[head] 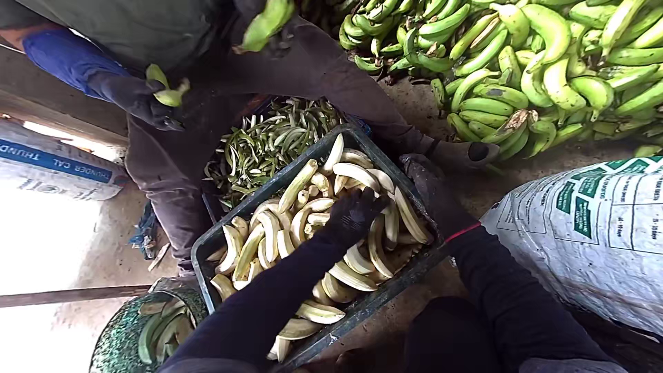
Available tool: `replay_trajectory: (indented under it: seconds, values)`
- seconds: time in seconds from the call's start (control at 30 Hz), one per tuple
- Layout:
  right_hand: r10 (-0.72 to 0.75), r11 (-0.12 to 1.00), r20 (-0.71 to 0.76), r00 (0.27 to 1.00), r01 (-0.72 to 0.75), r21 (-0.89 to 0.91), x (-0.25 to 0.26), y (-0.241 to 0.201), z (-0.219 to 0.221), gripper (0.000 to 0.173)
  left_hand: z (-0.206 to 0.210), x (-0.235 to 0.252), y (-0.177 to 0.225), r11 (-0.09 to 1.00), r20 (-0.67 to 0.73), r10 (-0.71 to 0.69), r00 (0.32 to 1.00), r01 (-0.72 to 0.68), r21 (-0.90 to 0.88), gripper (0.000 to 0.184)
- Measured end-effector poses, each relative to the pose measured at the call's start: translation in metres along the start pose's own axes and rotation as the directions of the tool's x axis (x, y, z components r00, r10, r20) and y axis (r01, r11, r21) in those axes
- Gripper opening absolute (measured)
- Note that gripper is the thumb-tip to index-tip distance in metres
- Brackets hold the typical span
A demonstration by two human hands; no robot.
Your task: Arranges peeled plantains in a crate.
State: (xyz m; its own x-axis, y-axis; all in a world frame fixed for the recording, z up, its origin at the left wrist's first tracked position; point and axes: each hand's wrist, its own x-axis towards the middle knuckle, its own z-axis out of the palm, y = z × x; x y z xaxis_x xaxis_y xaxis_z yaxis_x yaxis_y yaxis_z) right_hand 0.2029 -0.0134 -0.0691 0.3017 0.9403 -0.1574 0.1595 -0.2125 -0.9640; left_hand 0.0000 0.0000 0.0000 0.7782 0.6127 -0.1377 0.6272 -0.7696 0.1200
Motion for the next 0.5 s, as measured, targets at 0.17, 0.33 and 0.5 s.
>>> replay_trajectory:
  seconds: [0.17,0.33,0.5]
  values:
    - [0.065,0.993,-0.055,0.996,-0.059,0.104,-0.026,-0.033,-0.006,0.035,-0.035,0.019,-0.046,0.991,0.010,-0.043,0.999,0.044,-0.124,0.037]
    - [0.045,0.998,-0.033,0.998,-0.043,0.047,-0.021,-0.027,-0.005,0.038,-0.070,0.015,-0.045,0.995,0.007,0.056,0.998,-0.055,-0.081,0.038]
    - [0.069,0.994,-0.052,0.996,-0.065,0.089,-0.023,-0.030,-0.004,0.036,0.007,0.013,-0.035,0.974,0.002,0.221,0.975,-0.220,-0.045,0.040]
